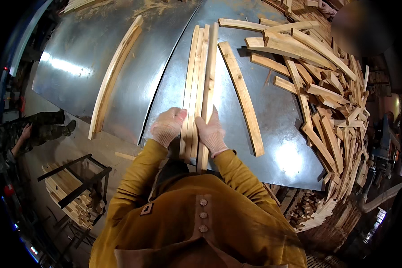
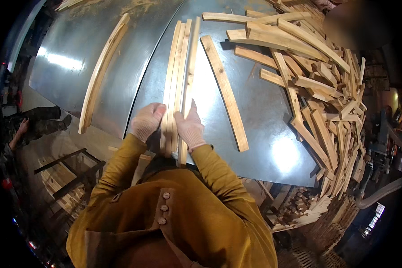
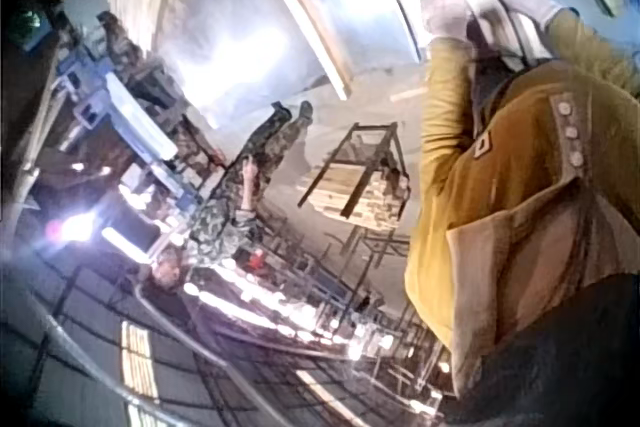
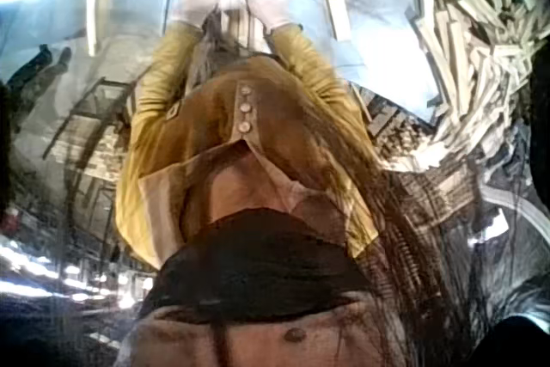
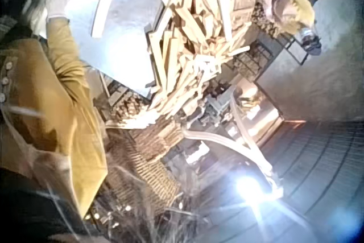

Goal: The person picks up wooden slats from a pile on the floor and stacks them onto a metal work table.

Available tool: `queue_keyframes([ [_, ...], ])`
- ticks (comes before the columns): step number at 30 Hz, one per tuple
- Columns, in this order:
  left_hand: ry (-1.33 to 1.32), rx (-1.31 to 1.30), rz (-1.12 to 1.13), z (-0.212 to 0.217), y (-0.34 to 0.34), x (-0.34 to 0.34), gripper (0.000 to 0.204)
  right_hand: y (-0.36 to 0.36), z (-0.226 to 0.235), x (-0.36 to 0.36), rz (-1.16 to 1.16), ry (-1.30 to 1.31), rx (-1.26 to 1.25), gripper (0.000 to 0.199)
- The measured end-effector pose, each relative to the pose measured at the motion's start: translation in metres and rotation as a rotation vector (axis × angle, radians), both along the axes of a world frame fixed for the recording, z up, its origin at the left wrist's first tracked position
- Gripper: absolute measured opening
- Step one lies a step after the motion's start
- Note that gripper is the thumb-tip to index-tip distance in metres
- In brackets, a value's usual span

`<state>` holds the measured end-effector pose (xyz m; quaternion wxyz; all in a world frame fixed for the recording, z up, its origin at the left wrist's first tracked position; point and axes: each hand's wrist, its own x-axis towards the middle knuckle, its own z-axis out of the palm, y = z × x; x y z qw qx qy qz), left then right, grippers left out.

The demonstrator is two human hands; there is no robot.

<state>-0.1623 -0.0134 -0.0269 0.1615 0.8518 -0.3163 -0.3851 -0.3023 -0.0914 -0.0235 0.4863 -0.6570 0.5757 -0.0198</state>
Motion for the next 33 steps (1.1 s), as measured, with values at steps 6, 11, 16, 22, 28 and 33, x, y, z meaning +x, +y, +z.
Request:
queue_keyframes([
  [6,0.142,-0.047,-0.039,-0.001,0.003,-0.006,0.073,-0.005,-0.013,-0.039,-0.196,-0.504,-0.052,0.063],
  [11,0.542,-0.214,0.129,-0.020,0.012,0.024,0.057,-0.021,0.013,-0.027,-0.198,-0.616,0.014,0.048],
  [16,0.216,-0.163,-0.069,0.017,0.002,0.009,0.048,-0.024,0.018,-0.024,-0.319,-0.711,0.099,0.046],
  [22,-0.012,-0.219,-0.085,0.004,0.005,-0.008,0.064,-0.013,0.018,-0.012,-0.123,-0.579,-0.077,0.057],
  [28,0.504,-0.555,0.410,0.060,-0.005,0.010,0.058,0.028,0.018,0.041,0.454,-0.501,-0.251,0.051],
  [33,-0.276,-0.033,0.176,0.054,0.028,0.098,0.048,-0.021,0.011,-0.042,0.332,-0.051,-0.972,0.050],
])
